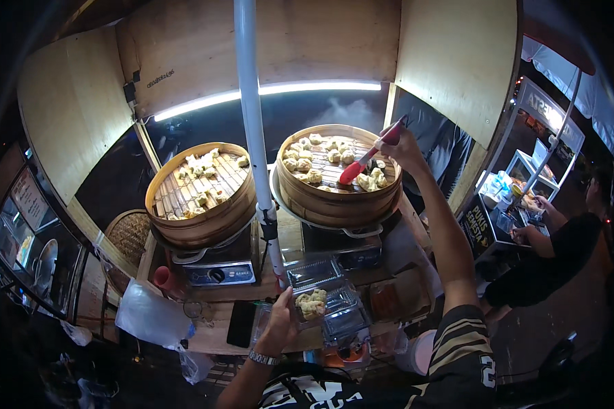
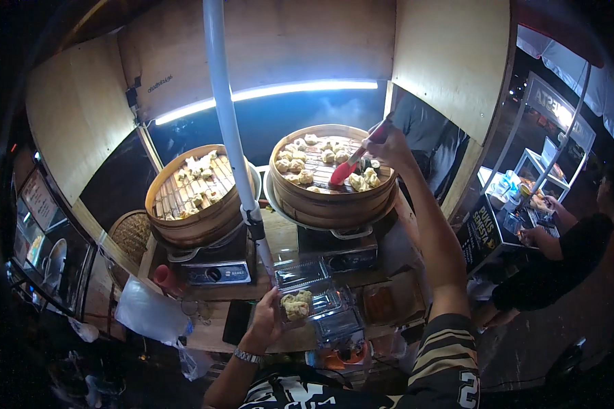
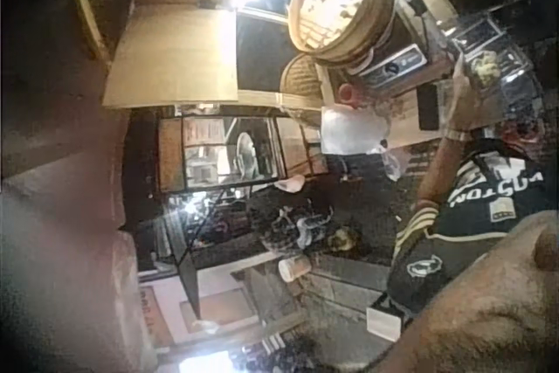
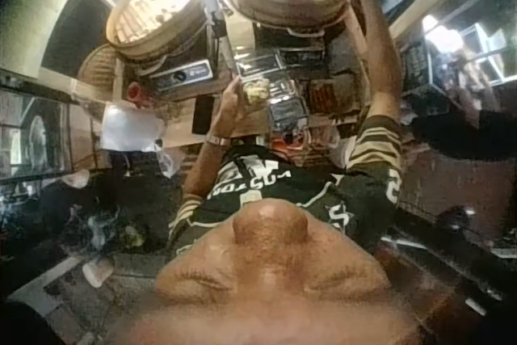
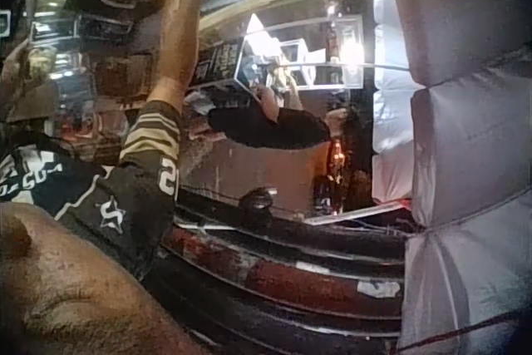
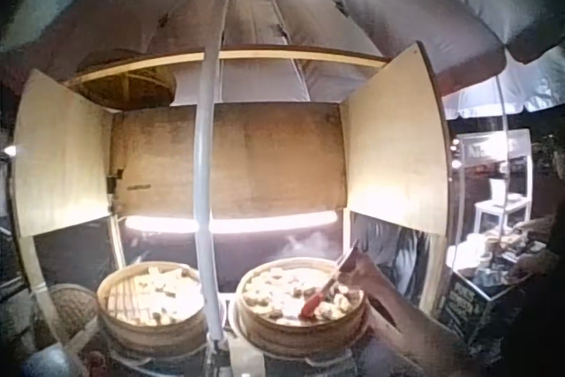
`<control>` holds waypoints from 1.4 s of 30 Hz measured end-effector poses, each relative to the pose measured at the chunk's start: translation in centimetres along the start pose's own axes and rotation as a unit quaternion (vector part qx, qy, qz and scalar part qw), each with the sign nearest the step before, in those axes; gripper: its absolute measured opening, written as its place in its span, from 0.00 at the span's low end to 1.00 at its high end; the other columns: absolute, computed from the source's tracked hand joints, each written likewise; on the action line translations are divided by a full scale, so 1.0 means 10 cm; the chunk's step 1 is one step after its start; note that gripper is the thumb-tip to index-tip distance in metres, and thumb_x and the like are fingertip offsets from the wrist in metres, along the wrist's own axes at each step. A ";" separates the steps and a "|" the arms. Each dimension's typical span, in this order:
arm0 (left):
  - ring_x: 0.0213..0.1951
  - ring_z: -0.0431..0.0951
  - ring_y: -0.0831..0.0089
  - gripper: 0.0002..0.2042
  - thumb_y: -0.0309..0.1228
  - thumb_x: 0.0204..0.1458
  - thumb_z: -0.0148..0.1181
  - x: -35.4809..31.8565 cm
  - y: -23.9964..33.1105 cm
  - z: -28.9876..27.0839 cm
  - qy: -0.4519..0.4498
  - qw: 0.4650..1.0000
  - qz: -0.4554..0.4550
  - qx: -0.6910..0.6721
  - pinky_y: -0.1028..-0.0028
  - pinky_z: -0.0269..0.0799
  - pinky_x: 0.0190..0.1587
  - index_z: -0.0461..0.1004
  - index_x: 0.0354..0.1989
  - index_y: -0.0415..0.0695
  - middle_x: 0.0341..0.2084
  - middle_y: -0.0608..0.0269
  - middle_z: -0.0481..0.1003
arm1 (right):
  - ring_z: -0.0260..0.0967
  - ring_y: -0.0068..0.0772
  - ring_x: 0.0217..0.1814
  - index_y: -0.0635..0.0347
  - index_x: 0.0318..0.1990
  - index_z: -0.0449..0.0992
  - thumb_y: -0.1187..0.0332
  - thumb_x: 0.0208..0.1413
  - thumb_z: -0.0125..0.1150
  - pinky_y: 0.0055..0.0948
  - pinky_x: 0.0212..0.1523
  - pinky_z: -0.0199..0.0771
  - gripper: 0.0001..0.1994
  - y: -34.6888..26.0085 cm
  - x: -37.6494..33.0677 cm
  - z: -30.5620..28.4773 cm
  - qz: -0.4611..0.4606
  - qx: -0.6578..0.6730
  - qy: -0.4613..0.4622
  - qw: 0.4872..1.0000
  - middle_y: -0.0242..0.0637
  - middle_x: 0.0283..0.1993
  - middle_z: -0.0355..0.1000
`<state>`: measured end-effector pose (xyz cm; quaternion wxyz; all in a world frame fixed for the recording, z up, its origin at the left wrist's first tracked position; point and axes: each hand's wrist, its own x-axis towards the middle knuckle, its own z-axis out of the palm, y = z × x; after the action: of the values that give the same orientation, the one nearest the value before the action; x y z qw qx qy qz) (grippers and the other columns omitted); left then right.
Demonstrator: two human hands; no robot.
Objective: The person uncovers a bamboo steamer, uses red-tipped tongs to transfer several pieces of siomay into a clear plastic container, and then places the container into a small plastic bag.
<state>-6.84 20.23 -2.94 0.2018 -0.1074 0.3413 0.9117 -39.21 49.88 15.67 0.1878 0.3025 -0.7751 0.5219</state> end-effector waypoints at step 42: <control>0.51 0.79 0.57 0.27 0.51 0.68 0.31 0.19 -0.26 -0.10 -0.020 0.997 0.042 -0.060 0.57 0.83 0.45 0.62 0.62 0.42 0.54 0.49 0.72 | 0.74 0.17 0.27 0.63 0.36 0.72 0.71 0.47 0.75 0.19 0.23 0.74 0.15 -2.09 -2.23 0.72 0.046 -0.119 -0.045 0.991 0.34 0.28 0.75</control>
<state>-7.30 21.92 -5.81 0.1638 -0.0869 0.2864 0.9400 -8.44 43.63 13.90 0.1635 0.2652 -0.8524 0.4199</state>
